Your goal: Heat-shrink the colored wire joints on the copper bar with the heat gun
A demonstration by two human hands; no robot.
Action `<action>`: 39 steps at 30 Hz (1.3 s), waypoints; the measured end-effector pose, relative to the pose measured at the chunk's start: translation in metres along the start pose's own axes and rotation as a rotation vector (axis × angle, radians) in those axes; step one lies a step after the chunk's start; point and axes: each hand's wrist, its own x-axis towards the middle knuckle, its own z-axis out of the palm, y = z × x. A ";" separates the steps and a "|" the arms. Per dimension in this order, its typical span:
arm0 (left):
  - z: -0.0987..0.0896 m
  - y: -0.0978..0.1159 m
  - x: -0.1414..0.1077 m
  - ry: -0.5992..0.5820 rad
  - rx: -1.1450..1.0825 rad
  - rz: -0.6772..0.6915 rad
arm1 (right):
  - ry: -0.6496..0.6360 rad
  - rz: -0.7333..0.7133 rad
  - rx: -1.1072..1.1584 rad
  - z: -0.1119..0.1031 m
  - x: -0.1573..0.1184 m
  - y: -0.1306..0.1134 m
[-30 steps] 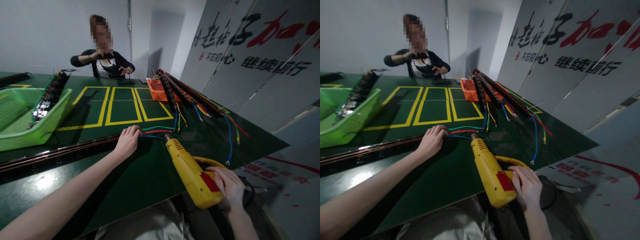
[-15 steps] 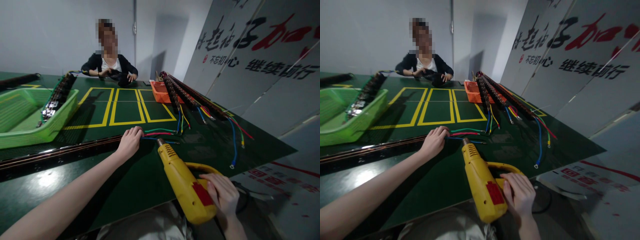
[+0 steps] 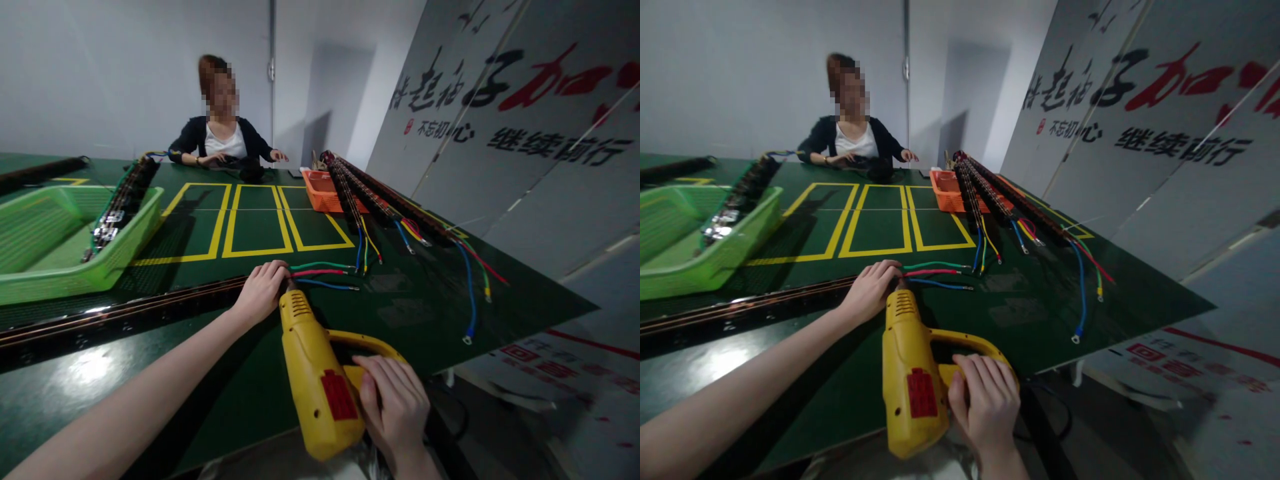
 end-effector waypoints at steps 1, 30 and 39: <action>0.000 0.000 0.000 0.002 0.002 0.002 | -0.001 -0.003 0.001 0.000 0.000 0.001; 0.000 -0.002 -0.003 0.000 0.000 0.018 | -0.027 0.012 -0.091 -0.061 -0.017 0.134; -0.001 0.001 -0.002 0.001 -0.008 0.003 | 0.000 0.030 -0.101 -0.064 -0.016 0.127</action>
